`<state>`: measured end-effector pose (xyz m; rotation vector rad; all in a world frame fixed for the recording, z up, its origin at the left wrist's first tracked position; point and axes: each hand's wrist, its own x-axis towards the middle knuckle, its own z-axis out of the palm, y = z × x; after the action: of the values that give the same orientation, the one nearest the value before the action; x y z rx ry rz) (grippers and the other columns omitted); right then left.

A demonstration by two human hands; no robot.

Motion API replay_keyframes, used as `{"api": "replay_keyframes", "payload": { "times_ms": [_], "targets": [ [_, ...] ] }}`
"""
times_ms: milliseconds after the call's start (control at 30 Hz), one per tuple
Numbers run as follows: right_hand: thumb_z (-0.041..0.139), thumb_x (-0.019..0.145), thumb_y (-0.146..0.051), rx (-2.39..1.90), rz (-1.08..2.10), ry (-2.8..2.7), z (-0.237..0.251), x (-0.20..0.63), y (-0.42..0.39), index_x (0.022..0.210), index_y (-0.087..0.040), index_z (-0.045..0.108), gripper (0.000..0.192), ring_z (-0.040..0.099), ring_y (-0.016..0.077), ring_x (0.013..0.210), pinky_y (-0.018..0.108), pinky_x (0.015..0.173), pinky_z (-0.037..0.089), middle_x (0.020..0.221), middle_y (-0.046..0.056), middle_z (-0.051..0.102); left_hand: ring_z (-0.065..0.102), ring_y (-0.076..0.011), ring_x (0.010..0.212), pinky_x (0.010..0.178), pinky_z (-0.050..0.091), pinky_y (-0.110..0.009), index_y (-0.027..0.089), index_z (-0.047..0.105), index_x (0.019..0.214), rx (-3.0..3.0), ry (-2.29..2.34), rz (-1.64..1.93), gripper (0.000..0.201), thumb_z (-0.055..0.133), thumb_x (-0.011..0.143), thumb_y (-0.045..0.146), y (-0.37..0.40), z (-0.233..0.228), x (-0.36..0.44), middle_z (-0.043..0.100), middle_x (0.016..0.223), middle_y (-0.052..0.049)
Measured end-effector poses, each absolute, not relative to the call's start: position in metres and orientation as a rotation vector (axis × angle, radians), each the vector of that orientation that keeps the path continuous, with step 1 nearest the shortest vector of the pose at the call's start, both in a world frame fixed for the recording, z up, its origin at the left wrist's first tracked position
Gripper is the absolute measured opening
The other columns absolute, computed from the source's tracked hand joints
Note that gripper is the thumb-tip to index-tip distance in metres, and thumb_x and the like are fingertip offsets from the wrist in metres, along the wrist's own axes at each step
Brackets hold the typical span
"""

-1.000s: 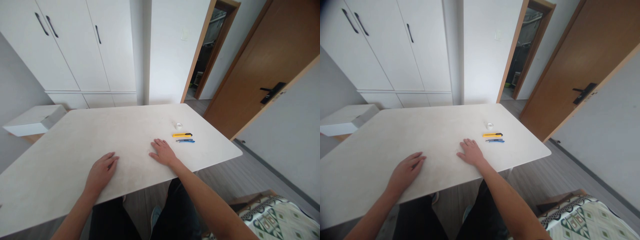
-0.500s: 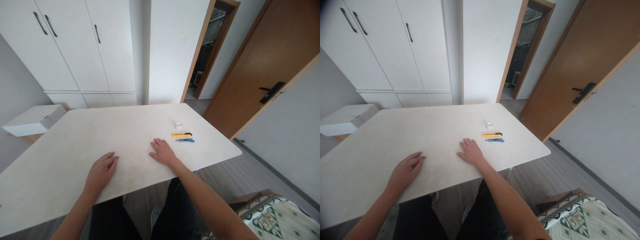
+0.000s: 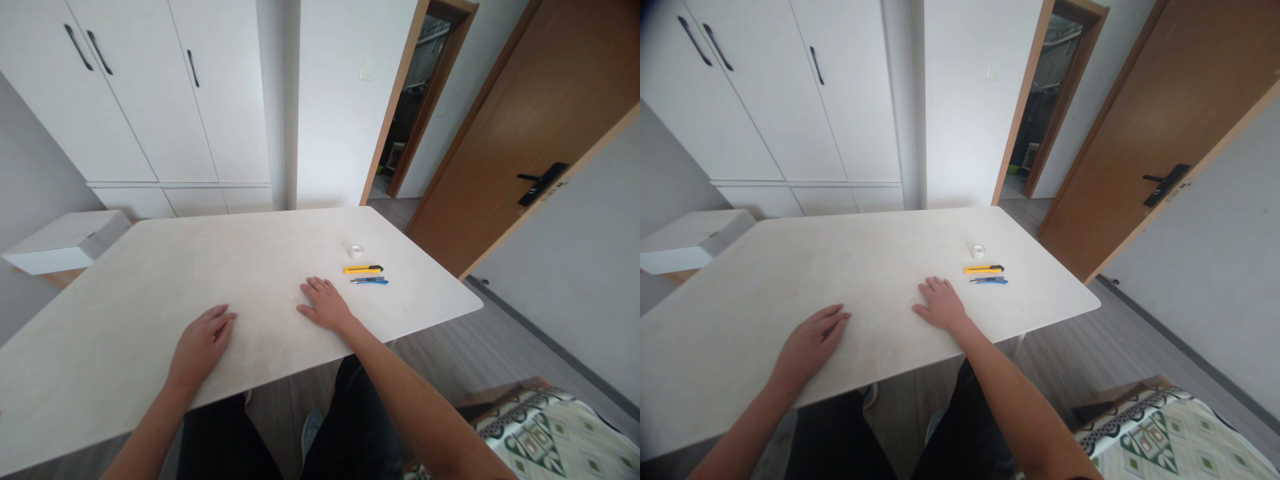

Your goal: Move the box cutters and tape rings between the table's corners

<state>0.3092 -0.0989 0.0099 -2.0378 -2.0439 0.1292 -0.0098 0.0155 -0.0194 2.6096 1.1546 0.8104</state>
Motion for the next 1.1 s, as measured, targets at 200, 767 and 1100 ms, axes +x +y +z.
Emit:
{"api": "replay_keyframes", "payload": {
  "times_ms": [200, 767, 1100],
  "targets": [
    [0.042, 0.098, -0.063, -2.029, 0.146, -2.040, 0.0103, 0.3093, -0.0988, 0.149, -0.018, 0.047, 0.068, 0.031, 0.0290, 0.148, 0.048, 0.121, 0.019, 0.158, 0.016, 0.039, 0.064, -0.0268, 0.117, 0.109, 0.047, -0.044, 0.023, 0.077, 0.103, 2.608, 1.153, 0.811, 0.044, 0.043, 0.094, 0.049, 0.0158, -0.0209, -0.0104, 0.069, 0.127, -0.009],
    [0.041, 0.098, -0.062, -2.031, 0.112, -2.043, 0.0077, 0.3095, -0.0983, 0.148, -0.017, 0.048, 0.068, 0.032, 0.0292, 0.147, 0.048, 0.120, 0.020, 0.157, 0.016, 0.040, 0.064, -0.0261, 0.117, 0.109, 0.047, -0.042, 0.021, 0.077, 0.105, 2.625, 1.157, 0.785, 0.046, 0.041, 0.095, 0.049, 0.0158, -0.0202, -0.0109, 0.069, 0.127, -0.010],
    [0.042, 0.098, -0.061, -2.012, 0.108, -2.033, 0.0062, 0.3095, -0.0978, 0.147, -0.017, 0.049, 0.066, 0.033, 0.0290, 0.146, 0.047, 0.120, 0.021, 0.157, 0.016, 0.042, 0.065, -0.0250, 0.116, 0.109, 0.047, -0.041, 0.023, 0.077, 0.104, 2.587, 1.185, 0.787, 0.043, 0.043, 0.094, 0.048, 0.0175, -0.0207, -0.0097, 0.069, 0.126, -0.007]
  ]
}}
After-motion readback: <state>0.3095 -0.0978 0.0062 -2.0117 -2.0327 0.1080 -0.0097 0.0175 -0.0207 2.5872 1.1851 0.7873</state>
